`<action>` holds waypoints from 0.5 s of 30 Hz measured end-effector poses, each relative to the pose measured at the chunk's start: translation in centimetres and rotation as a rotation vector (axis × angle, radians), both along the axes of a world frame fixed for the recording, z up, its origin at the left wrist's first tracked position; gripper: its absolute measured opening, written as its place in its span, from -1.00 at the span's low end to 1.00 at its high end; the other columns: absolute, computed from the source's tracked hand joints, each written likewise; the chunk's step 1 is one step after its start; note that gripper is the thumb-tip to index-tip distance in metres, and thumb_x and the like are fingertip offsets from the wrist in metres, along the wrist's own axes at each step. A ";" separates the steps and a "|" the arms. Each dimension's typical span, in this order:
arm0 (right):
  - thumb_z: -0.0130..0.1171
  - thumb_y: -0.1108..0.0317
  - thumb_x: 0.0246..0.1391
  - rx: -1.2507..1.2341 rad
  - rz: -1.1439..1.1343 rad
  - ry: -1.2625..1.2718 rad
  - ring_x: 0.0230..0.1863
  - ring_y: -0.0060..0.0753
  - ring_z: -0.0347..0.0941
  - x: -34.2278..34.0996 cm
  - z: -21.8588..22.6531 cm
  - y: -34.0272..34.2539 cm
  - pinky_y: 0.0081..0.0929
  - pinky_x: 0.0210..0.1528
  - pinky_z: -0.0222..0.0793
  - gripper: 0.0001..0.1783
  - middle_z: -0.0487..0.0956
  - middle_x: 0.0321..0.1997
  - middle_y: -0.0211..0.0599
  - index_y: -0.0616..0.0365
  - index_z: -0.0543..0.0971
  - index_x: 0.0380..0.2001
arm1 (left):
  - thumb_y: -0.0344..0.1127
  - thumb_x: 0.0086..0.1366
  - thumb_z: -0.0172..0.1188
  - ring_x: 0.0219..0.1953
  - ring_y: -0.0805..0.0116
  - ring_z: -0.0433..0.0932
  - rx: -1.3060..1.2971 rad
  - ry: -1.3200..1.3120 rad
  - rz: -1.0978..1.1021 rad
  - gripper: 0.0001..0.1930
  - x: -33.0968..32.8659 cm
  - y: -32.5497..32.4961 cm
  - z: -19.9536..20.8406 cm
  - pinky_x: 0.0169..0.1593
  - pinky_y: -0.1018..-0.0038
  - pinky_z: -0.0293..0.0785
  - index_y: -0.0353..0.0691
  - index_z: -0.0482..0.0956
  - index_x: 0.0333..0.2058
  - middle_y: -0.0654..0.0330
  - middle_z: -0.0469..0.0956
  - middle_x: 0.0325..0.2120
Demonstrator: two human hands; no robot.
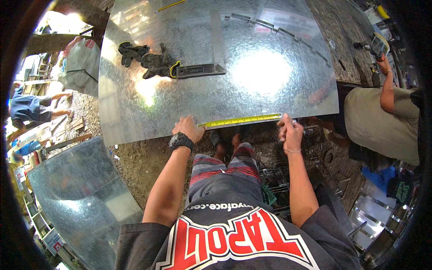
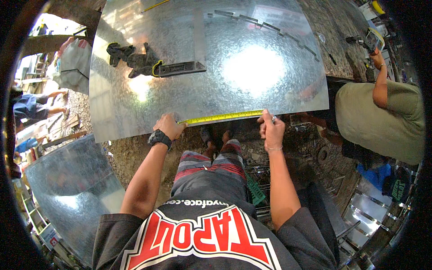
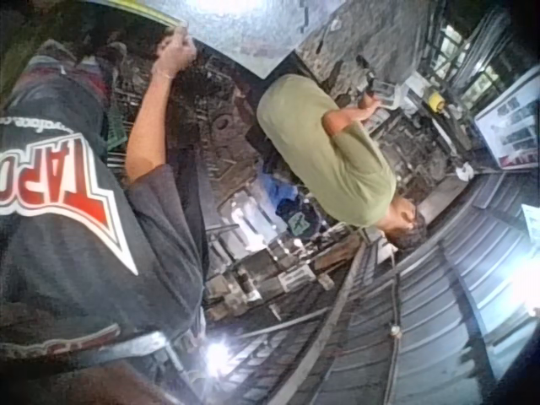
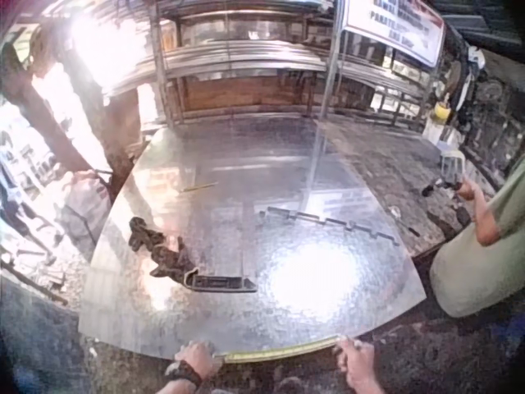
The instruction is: The person measures a large metal sheet with a tape measure and marks it with a marker. They then use a square tool to draw straight lines on the sheet. The person also lights a small stick with a lighter and places it under a green plastic crate.
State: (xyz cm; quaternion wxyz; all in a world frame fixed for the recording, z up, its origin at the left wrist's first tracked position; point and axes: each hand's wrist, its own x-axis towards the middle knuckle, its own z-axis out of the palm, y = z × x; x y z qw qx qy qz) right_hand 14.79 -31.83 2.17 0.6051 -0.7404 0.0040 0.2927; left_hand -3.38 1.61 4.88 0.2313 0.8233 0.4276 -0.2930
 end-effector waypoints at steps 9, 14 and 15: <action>0.07 -0.03 0.49 0.064 0.204 0.030 -0.26 -0.51 0.64 -9.2 -0.2 6.3 -0.53 -0.19 0.54 -0.47 0.74 -0.29 -0.28 0.27 0.73 -0.09 | 0.11 0.20 0.46 0.24 -0.22 0.54 0.024 -0.022 0.009 -0.34 0.0 -0.3 0.1 0.27 0.00 0.52 -0.13 0.61 0.18 -0.12 0.57 0.17; 0.24 0.33 0.35 0.152 0.130 -0.077 -0.08 -0.38 0.71 -11.2 -1.5 7.6 -0.42 0.02 0.59 -0.70 0.77 -0.12 -0.18 0.27 0.70 0.03 | 0.13 0.21 0.44 0.24 -0.24 0.54 0.002 -0.005 -0.011 -0.33 0.2 0.0 0.0 0.28 0.00 0.52 -0.16 0.61 0.17 -0.13 0.57 0.17; 0.25 0.36 0.32 0.101 0.188 -0.200 -0.08 -0.32 0.71 -11.1 -1.4 7.7 -0.40 0.02 0.60 -0.71 0.77 -0.12 -0.15 0.24 0.70 0.03 | 0.15 0.20 0.45 0.22 -0.22 0.57 0.023 -0.020 -0.016 -0.33 0.0 -0.1 -0.3 0.25 0.00 0.53 -0.17 0.61 0.16 -0.13 0.59 0.15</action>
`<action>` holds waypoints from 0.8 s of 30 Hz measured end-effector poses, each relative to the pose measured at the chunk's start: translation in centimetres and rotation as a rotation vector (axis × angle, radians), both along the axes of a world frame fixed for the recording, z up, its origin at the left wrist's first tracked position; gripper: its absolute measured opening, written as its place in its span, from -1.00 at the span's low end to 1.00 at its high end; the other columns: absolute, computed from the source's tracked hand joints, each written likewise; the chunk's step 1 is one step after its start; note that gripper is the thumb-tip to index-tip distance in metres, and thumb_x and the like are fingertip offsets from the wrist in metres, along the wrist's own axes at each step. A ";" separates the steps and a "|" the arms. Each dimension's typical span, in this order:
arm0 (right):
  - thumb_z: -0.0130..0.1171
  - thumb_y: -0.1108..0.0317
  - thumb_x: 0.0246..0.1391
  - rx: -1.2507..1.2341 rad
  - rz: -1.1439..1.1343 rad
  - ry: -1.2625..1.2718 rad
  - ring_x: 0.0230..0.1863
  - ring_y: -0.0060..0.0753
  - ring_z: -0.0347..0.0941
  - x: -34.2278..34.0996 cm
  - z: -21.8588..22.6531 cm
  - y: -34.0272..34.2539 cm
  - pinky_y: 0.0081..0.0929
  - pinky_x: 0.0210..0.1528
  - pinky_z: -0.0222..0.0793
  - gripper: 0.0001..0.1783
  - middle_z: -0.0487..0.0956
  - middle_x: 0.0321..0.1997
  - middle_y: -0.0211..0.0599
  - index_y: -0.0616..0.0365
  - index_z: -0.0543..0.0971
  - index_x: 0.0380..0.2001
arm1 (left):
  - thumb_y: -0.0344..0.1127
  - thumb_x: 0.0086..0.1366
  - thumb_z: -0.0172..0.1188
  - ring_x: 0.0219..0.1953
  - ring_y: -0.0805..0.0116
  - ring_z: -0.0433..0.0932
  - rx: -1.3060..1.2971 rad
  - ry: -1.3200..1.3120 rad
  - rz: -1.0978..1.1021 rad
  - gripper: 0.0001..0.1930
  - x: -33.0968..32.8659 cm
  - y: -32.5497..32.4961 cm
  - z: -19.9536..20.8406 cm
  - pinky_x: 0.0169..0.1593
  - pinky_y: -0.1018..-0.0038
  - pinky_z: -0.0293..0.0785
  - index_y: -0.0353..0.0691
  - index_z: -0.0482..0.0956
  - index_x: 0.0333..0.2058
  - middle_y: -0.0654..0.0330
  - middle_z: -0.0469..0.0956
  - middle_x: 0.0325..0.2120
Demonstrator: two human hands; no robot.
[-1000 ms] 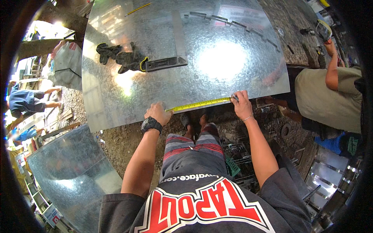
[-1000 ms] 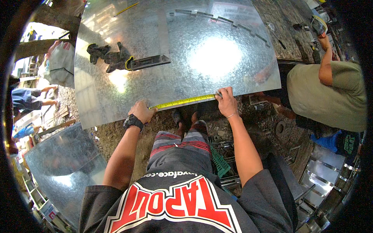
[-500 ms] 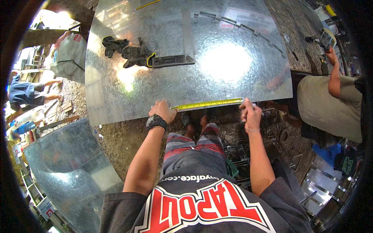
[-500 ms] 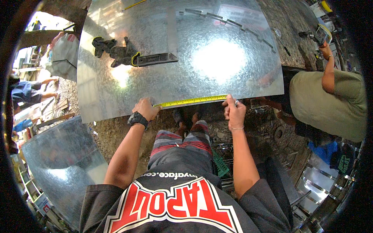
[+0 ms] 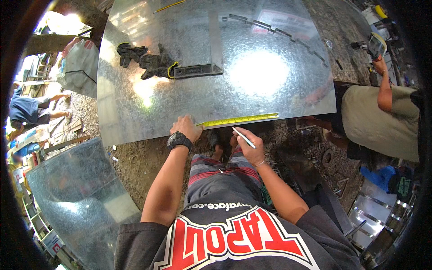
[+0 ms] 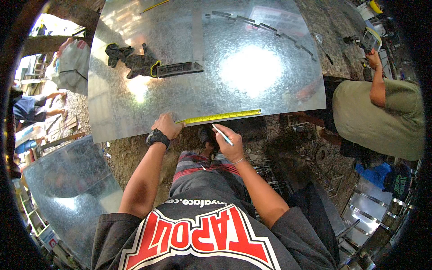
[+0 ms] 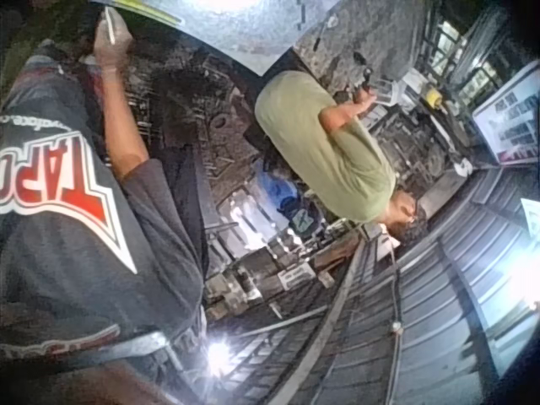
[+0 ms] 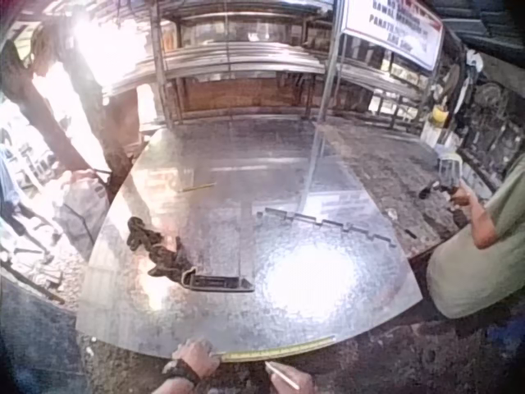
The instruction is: The person measures a large metal sheet with a tape measure and marks it with a marker. They then use a square tool to draw straight lines on the sheet. The person also lights a small stick with a lighter and places it under a green plastic crate.
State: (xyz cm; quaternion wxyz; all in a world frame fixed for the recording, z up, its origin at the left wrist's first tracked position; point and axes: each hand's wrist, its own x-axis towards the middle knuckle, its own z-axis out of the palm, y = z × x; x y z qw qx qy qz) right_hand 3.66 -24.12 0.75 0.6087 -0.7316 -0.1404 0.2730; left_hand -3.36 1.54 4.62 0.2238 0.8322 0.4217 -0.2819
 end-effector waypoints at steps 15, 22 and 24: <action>0.32 0.37 0.22 -0.175 0.022 -0.597 0.11 0.14 0.66 1.0 -1.6 -0.4 -0.06 0.27 0.52 -0.75 0.73 -0.02 -0.04 0.18 0.70 -0.05 | 0.17 0.17 0.46 0.17 -0.16 0.62 0.031 -0.006 0.003 -0.33 -0.2 0.0 -0.5 0.19 0.01 0.57 -0.22 0.64 0.08 -0.12 0.63 0.10; 0.34 0.36 0.20 -0.202 0.034 -0.602 0.12 0.13 0.65 0.7 -1.9 0.5 -0.09 0.22 0.54 -0.77 0.72 0.01 -0.03 0.17 0.66 -0.09 | 0.18 0.17 0.44 0.17 -0.20 0.60 0.003 0.006 0.001 -0.32 -0.1 0.2 -0.2 0.20 0.00 0.56 -0.22 0.63 0.09 -0.18 0.59 0.14; 0.33 0.36 0.20 -0.222 0.039 -0.572 0.10 0.11 0.65 0.8 -2.1 0.7 -0.10 0.19 0.55 -0.76 0.72 0.00 -0.04 0.17 0.66 -0.08 | 0.18 0.17 0.44 0.17 -0.21 0.60 0.011 -0.011 0.002 -0.33 -0.2 0.2 -0.3 0.20 0.00 0.56 -0.22 0.64 0.08 -0.18 0.59 0.14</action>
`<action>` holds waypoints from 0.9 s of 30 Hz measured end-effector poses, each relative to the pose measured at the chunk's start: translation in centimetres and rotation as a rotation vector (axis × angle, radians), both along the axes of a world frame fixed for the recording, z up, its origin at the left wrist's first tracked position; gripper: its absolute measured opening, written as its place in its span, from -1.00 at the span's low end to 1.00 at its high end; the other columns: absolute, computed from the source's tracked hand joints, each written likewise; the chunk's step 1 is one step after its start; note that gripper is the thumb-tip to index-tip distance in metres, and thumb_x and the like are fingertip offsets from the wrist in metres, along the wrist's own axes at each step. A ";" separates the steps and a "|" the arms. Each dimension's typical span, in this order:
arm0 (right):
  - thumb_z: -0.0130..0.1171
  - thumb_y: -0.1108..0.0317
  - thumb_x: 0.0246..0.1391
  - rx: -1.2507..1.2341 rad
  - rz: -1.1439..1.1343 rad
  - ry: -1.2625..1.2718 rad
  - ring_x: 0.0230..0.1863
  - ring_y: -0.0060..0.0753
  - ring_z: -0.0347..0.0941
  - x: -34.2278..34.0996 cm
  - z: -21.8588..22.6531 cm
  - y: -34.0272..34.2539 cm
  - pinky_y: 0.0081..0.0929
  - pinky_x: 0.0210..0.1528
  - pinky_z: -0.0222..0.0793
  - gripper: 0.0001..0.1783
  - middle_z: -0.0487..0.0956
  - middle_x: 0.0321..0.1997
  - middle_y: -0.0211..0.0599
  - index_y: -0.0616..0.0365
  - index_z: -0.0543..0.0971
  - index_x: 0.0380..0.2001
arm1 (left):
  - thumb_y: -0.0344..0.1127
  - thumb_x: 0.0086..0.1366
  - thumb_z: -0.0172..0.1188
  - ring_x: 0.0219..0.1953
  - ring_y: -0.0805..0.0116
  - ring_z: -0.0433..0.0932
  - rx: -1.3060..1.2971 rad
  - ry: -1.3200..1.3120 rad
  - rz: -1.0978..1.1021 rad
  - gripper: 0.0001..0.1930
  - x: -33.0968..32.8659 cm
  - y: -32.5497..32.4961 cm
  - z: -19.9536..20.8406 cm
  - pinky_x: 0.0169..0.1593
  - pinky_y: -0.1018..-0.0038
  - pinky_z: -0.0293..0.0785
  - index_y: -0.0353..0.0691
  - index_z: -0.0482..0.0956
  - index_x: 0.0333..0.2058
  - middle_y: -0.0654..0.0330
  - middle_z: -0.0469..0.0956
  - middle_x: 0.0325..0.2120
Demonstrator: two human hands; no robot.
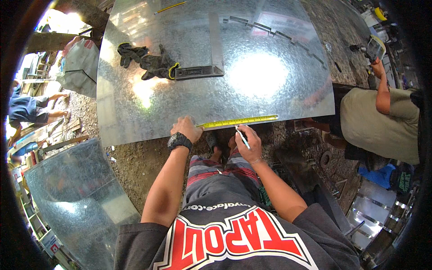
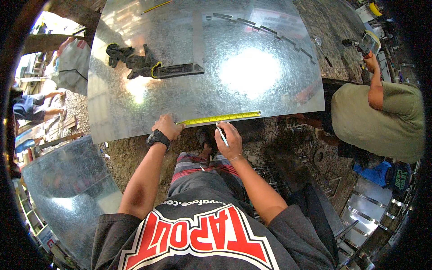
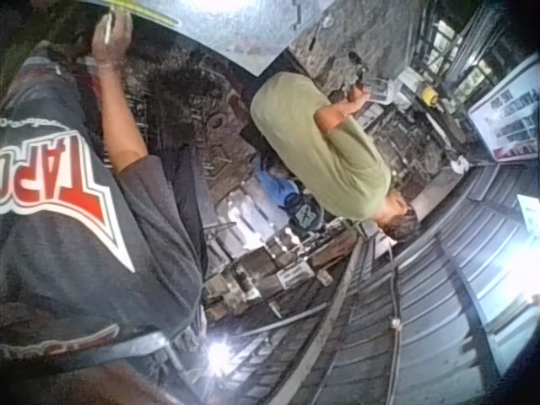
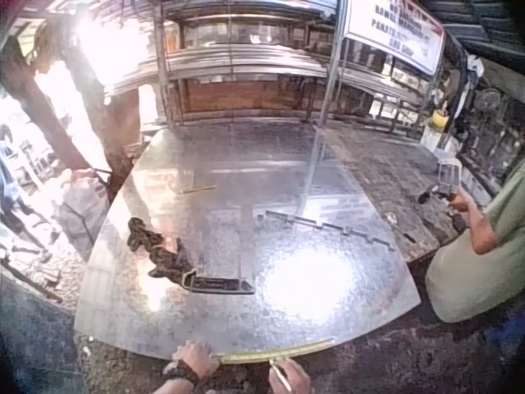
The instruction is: The person measures a large metal sheet with a tape measure and marks it with a marker. They then use a square tool to draw straight lines on the sheet. The person also lights a small stick with a lighter and places it under a green plastic crate.
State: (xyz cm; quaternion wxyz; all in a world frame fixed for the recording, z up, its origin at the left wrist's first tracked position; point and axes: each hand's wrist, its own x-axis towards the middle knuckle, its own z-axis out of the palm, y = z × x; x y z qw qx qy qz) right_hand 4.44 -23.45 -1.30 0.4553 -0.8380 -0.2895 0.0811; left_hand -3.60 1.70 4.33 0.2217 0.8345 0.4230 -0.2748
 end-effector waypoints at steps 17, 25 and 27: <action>0.35 0.38 0.13 0.013 0.196 0.133 -0.17 0.06 0.66 0.6 1.1 2.9 -0.20 -0.10 0.55 -0.83 0.67 -0.26 -0.06 0.18 0.62 -0.23 | 0.14 0.19 0.47 0.22 -0.21 0.55 -0.027 -0.014 0.038 -0.34 -0.1 -0.2 0.2 0.25 0.04 0.54 -0.20 0.62 0.13 -0.12 0.58 0.14; 0.34 0.37 0.06 0.085 0.326 0.094 -0.34 0.10 0.52 2.4 -0.1 4.1 -0.07 -0.24 0.45 -0.83 0.54 -0.46 -0.08 0.18 0.55 -0.48 | 0.14 0.21 0.46 0.23 -0.18 0.55 0.000 -0.003 0.026 -0.34 0.0 -0.4 0.2 0.25 0.04 0.54 -0.20 0.62 0.13 -0.11 0.56 0.17; 0.33 0.37 0.07 0.073 0.318 0.109 -0.35 0.10 0.51 2.4 -0.3 4.0 -0.07 -0.24 0.44 -0.82 0.52 -0.46 -0.08 0.18 0.54 -0.49 | 0.14 0.22 0.45 0.23 -0.17 0.55 -0.006 0.007 0.022 -0.34 0.0 -0.3 0.2 0.25 0.04 0.55 -0.19 0.61 0.14 -0.10 0.55 0.18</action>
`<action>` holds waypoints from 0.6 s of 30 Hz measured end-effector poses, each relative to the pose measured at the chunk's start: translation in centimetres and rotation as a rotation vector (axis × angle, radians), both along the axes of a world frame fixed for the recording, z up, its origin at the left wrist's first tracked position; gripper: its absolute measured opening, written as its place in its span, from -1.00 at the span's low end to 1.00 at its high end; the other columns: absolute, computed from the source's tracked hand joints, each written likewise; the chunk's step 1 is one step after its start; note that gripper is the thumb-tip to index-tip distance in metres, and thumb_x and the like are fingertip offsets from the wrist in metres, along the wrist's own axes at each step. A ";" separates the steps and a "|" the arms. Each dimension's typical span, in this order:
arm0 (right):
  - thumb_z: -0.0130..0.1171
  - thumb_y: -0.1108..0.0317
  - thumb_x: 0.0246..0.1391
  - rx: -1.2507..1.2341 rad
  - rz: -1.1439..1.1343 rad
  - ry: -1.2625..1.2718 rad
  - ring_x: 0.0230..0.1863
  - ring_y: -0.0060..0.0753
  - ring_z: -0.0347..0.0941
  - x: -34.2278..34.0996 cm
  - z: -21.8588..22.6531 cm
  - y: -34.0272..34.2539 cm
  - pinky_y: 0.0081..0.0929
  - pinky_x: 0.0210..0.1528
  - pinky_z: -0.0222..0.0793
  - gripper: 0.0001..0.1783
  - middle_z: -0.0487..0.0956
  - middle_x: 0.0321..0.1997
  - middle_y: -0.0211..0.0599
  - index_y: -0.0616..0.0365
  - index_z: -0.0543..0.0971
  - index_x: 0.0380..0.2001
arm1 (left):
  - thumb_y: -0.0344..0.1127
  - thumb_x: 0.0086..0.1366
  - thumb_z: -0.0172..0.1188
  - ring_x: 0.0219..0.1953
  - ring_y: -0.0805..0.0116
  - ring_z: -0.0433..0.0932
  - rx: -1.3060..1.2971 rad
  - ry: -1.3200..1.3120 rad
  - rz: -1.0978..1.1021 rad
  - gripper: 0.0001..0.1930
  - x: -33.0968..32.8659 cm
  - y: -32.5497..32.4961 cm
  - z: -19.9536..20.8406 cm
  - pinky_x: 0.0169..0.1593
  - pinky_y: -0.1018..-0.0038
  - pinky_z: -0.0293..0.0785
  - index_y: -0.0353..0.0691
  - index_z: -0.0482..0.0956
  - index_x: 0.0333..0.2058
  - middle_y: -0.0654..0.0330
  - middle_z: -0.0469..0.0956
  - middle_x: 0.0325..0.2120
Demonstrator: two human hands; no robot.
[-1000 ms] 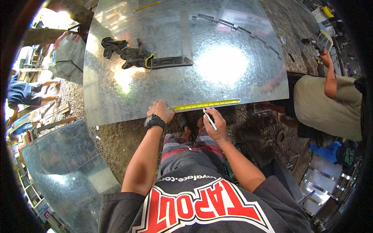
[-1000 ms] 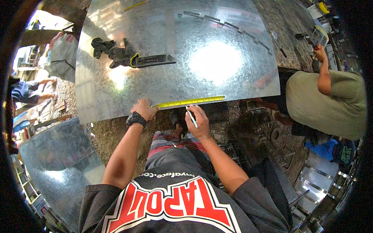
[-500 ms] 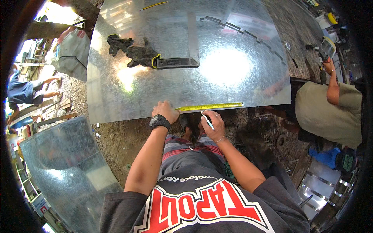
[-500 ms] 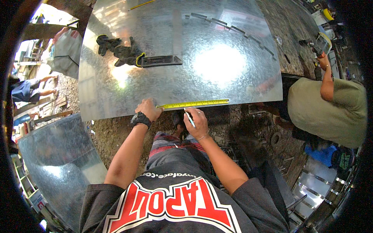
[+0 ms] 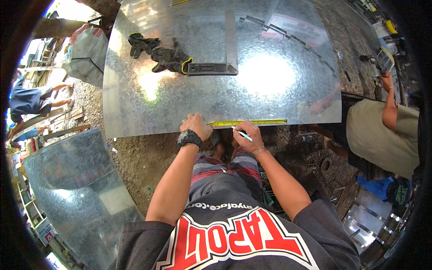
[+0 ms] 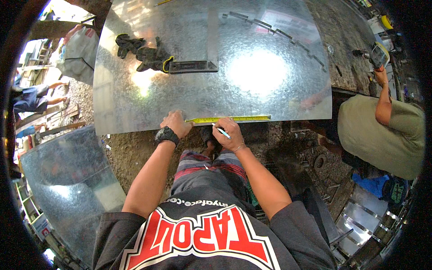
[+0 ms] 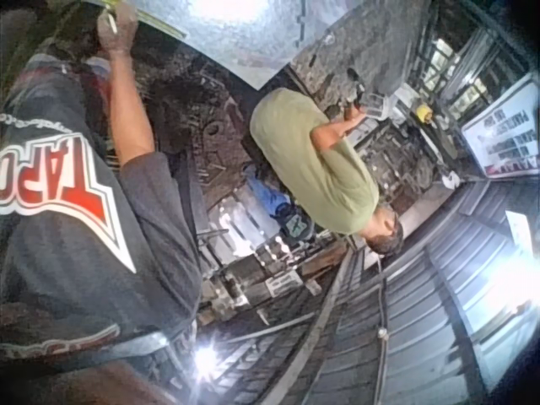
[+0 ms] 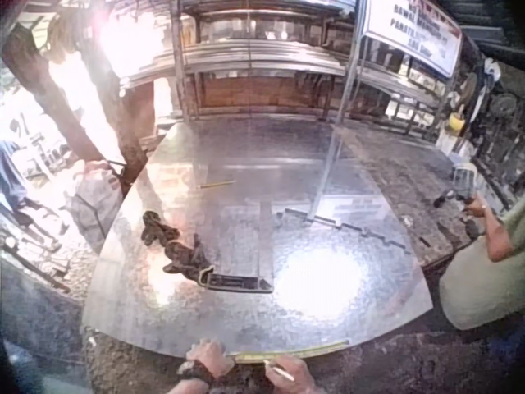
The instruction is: The person measures a large metal sheet with a tape measure and marks it with a marker. They then use a square tool to draw straight lines on the sheet. The person also lights a small stick with a lighter and places it under a green plastic crate.
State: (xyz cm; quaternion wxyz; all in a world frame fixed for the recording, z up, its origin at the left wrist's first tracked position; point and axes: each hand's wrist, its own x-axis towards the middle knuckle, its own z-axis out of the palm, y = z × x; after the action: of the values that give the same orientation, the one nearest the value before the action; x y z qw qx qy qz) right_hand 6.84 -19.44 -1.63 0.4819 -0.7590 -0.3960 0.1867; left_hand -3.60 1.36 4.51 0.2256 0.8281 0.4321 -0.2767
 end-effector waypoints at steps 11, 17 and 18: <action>0.35 0.45 0.05 0.021 0.030 -0.100 -0.36 0.02 0.54 0.1 -1.0 0.0 -0.14 -0.22 0.47 -0.86 0.56 -0.46 -0.14 0.18 0.56 -0.47 | 0.11 0.22 0.45 0.23 -0.19 0.55 -0.008 -0.002 -0.012 -0.36 0.2 0.2 0.0 0.25 0.04 0.55 -0.22 0.60 0.13 -0.10 0.56 0.16; 0.33 0.49 0.04 0.021 0.047 -0.136 -0.36 0.06 0.52 -0.1 -0.8 0.3 -0.13 -0.22 0.45 -0.86 0.54 -0.46 -0.11 0.19 0.54 -0.49 | 0.10 0.21 0.46 0.22 -0.20 0.56 0.001 -0.025 -0.007 -0.34 -0.1 0.1 -0.3 0.24 0.03 0.55 -0.24 0.60 0.13 -0.12 0.56 0.16; 0.33 0.49 0.03 0.022 0.043 -0.143 -0.36 0.06 0.52 -0.1 -0.9 0.3 -0.13 -0.22 0.44 -0.86 0.54 -0.46 -0.11 0.19 0.54 -0.49 | 0.10 0.21 0.46 0.22 -0.20 0.56 -0.004 -0.019 -0.004 -0.34 0.0 0.1 -0.2 0.24 0.03 0.55 -0.24 0.60 0.13 -0.12 0.56 0.16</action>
State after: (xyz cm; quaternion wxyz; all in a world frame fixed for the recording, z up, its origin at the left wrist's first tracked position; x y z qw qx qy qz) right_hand 6.72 -19.15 -2.49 0.4566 -0.7564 -0.4477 0.1378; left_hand -3.64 1.46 4.27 0.2307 0.8313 0.4275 -0.2702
